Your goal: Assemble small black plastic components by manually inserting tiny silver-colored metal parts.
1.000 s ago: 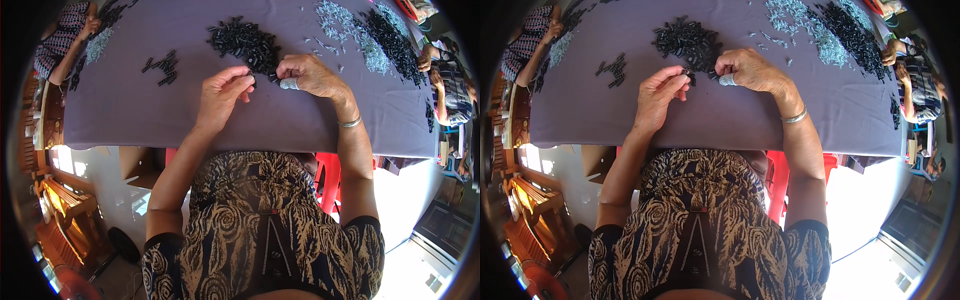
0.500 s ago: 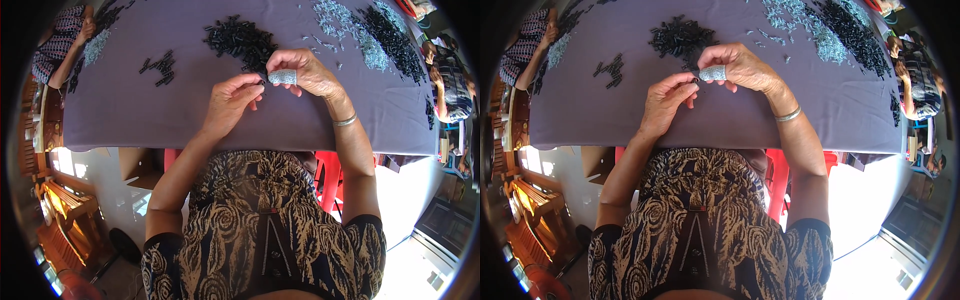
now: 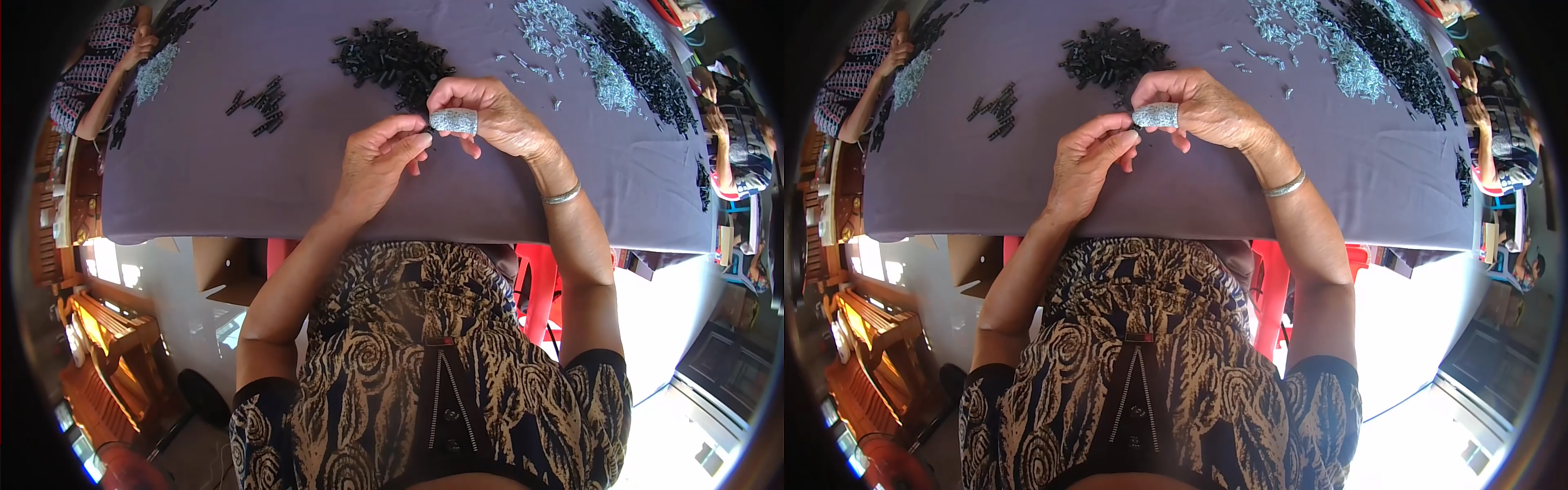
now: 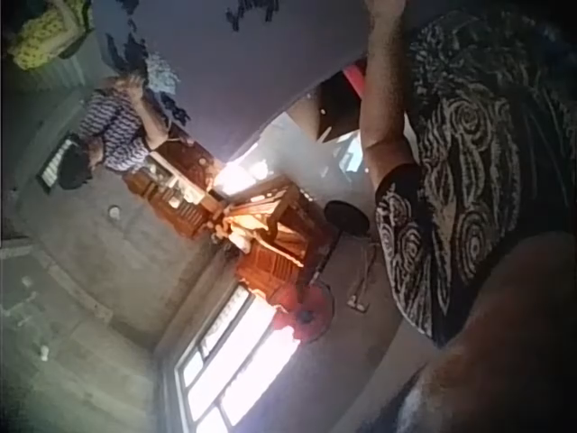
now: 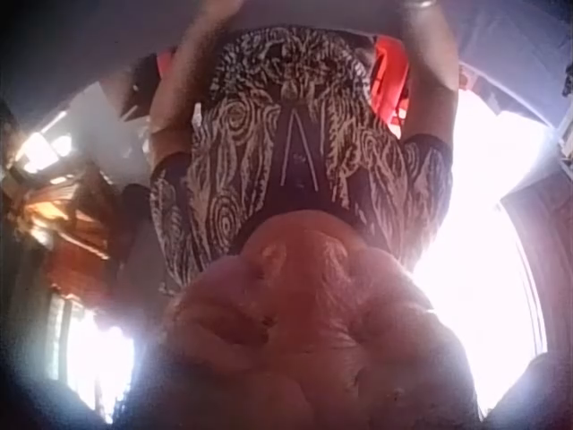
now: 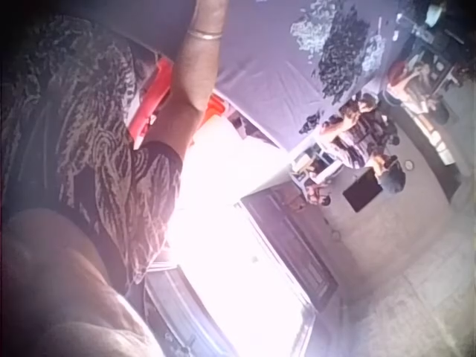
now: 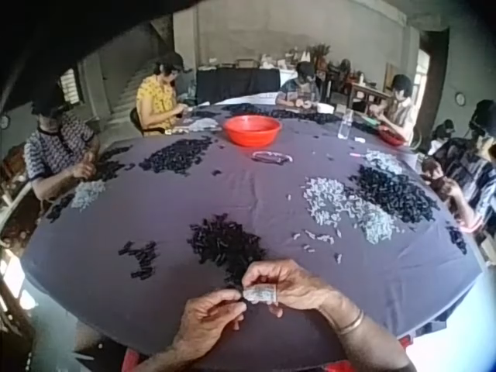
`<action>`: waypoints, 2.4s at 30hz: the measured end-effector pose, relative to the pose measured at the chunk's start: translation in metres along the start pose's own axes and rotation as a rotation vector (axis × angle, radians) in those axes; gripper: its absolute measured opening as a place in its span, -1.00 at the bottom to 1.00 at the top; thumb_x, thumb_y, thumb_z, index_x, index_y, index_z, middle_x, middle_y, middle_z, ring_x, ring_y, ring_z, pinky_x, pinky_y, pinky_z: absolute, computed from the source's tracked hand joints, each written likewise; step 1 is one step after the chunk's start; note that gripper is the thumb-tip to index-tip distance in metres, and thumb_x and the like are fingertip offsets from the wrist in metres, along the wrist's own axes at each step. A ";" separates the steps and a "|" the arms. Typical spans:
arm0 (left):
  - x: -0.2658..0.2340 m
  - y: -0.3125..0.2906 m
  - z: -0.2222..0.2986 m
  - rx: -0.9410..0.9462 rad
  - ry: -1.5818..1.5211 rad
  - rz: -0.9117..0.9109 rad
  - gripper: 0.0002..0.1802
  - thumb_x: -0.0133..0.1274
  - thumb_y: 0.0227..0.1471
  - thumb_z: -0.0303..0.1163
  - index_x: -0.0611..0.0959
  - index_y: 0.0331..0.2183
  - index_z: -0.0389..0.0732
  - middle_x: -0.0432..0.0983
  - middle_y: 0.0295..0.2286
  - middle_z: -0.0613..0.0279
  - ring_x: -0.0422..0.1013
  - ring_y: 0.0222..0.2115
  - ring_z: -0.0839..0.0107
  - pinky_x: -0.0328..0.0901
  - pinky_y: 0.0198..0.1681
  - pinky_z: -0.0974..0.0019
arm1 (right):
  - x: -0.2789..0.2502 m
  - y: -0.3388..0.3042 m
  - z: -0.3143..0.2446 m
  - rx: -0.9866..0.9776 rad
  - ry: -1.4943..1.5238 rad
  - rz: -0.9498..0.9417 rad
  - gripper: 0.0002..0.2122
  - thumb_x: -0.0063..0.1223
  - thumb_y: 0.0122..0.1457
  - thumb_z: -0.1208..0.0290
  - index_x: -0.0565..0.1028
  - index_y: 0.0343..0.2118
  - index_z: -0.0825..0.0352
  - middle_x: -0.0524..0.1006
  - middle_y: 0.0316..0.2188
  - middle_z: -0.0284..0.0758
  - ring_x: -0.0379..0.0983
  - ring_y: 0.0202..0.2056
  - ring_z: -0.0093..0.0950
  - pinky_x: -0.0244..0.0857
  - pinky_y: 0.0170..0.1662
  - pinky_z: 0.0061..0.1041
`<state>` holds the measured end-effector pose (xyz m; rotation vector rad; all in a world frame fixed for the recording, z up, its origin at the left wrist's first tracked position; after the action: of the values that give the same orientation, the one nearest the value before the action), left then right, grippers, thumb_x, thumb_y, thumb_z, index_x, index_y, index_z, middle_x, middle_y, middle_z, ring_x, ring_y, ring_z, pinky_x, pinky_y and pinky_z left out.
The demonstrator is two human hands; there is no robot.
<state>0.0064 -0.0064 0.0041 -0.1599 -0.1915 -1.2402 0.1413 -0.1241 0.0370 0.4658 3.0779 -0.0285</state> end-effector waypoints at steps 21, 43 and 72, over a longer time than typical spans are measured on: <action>0.000 -0.001 -0.005 0.042 -0.080 0.040 -0.79 0.07 0.01 -0.53 0.55 -0.23 -0.34 0.48 -0.43 0.27 0.38 -0.49 0.58 0.34 -0.43 0.48 | 0.001 0.007 0.016 -0.001 0.165 -0.039 -0.77 0.13 0.06 0.32 0.44 -0.30 0.36 0.48 -0.53 -0.39 0.32 -0.70 -0.69 0.22 -0.64 -0.76; 0.004 -0.004 0.008 0.252 -0.239 0.072 -0.80 0.10 -0.04 -0.57 0.59 -0.27 -0.25 0.32 -0.24 0.27 0.33 -0.26 0.51 0.29 -0.12 0.42 | 0.032 -0.001 0.017 0.239 0.506 -0.079 -0.46 -0.27 0.12 -0.20 0.41 -0.48 0.30 0.28 -0.65 -0.47 0.10 -0.66 -0.69 -0.03 -0.69 -0.71; 0.037 0.018 0.018 0.103 -0.383 0.238 -0.91 0.12 -0.03 -0.48 0.63 -0.40 -0.29 0.40 -0.57 0.45 0.18 -0.65 0.76 0.08 -0.66 0.64 | 0.053 0.000 0.022 0.234 0.968 -0.197 -0.55 -0.16 0.08 -0.22 0.29 -0.56 0.15 0.08 -0.65 -0.62 -0.09 -0.72 -0.77 -0.26 -0.71 -0.76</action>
<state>0.0342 -0.0308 0.0298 -0.3217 -0.5516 -0.9515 0.0915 -0.1087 0.0137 0.1999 4.0939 -0.2357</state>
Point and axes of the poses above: each hand's wrist, its own y-axis towards the middle knuckle, its own x-axis out of the palm, z = x × y, the point moved 2 cm from there along y, towards the middle knuckle
